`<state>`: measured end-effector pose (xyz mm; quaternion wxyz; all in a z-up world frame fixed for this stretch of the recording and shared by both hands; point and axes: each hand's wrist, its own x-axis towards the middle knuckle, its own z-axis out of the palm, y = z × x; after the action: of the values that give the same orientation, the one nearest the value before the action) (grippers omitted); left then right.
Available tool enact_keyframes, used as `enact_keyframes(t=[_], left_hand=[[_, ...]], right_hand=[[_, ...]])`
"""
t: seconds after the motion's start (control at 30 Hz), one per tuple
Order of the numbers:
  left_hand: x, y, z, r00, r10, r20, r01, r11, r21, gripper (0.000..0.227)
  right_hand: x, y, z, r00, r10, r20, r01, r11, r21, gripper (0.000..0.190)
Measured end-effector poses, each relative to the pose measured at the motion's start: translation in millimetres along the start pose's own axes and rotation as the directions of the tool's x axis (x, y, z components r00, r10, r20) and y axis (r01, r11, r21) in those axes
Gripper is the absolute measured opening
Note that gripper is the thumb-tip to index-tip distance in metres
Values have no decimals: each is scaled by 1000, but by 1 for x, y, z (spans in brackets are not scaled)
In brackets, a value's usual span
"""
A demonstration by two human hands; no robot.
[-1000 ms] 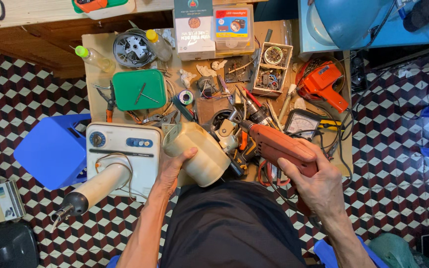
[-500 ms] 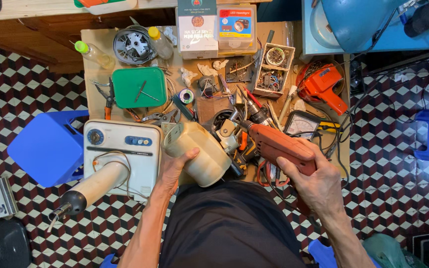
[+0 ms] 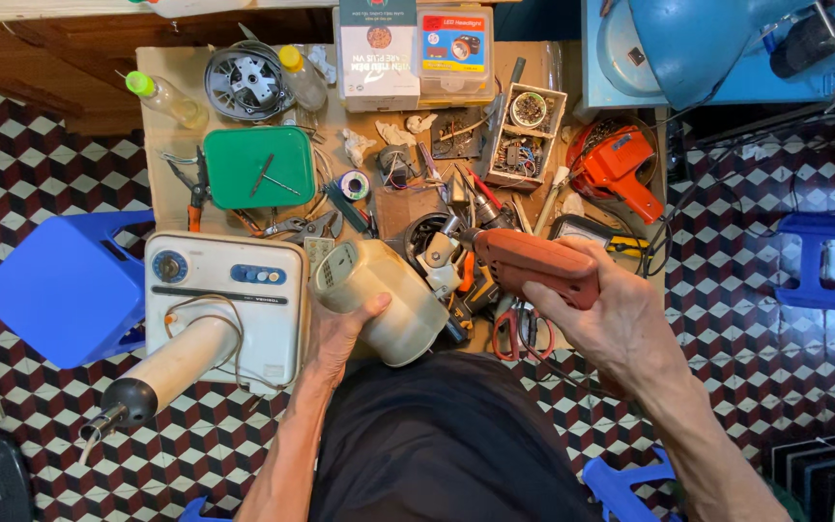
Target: The person uses a cordless drill to remove screws from a beige plastic housing of an electrical appliance. They repeatedly loosen and remove screws, reposition the housing, and continue drilling at different screw locations on the same unit.
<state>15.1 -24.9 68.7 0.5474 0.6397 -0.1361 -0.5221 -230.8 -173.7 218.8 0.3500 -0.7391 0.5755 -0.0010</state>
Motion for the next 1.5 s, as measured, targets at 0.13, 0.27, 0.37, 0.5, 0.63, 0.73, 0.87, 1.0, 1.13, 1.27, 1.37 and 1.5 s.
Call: enact_keyframes(t=[0.13, 0.27, 0.37, 0.5, 0.63, 0.73, 0.87, 1.0, 1.13, 1.27, 1.37, 1.5], left_hand=[[5, -1, 0, 1000, 9, 13, -9, 1000, -16, 76], [4, 0, -1, 999, -16, 30, 18, 997, -70, 74], [2, 1, 2, 999, 32, 38, -31, 998, -46, 79], [0, -2, 5, 1000, 21, -17, -21, 999, -25, 100], [0, -10, 4, 998, 17, -54, -17, 1000, 10, 102], [-1, -16, 3, 998, 12, -69, -12, 1000, -6, 104], [-4, -22, 6, 993, 77, -92, -74, 996, 42, 108], [-4, -27, 6, 983, 157, -93, -149, 985, 88, 109], [-5, -25, 7, 995, 64, -76, -60, 997, 53, 112], [-5, -23, 5, 989, 114, -92, -101, 985, 143, 112], [-4, -23, 6, 991, 106, -81, -99, 991, 85, 111], [-4, -22, 4, 991, 101, -84, -90, 989, 118, 112]], right_hand=[[10, -24, -7, 992, 101, 79, -97, 994, -49, 63], [14, -40, -8, 979, 184, 90, -174, 979, -110, 62], [16, -45, -8, 978, 191, 85, -175, 970, -167, 61], [20, -46, -7, 987, 147, 57, -137, 979, -150, 62], [25, -39, -7, 981, 184, 58, -170, 965, -198, 65], [23, -33, -6, 969, 238, 65, -225, 961, -162, 69], [11, -30, -3, 974, 226, -33, -228, 969, -91, 67], [5, -26, -3, 963, 263, -57, -266, 963, -42, 65], [9, -23, 0, 938, 346, -22, -347, 934, -81, 67], [10, -27, 2, 954, 299, -18, -299, 954, -29, 65], [8, -30, 2, 926, 377, -1, -377, 925, -44, 65], [9, -33, 3, 948, 319, -8, -319, 947, -44, 64]])
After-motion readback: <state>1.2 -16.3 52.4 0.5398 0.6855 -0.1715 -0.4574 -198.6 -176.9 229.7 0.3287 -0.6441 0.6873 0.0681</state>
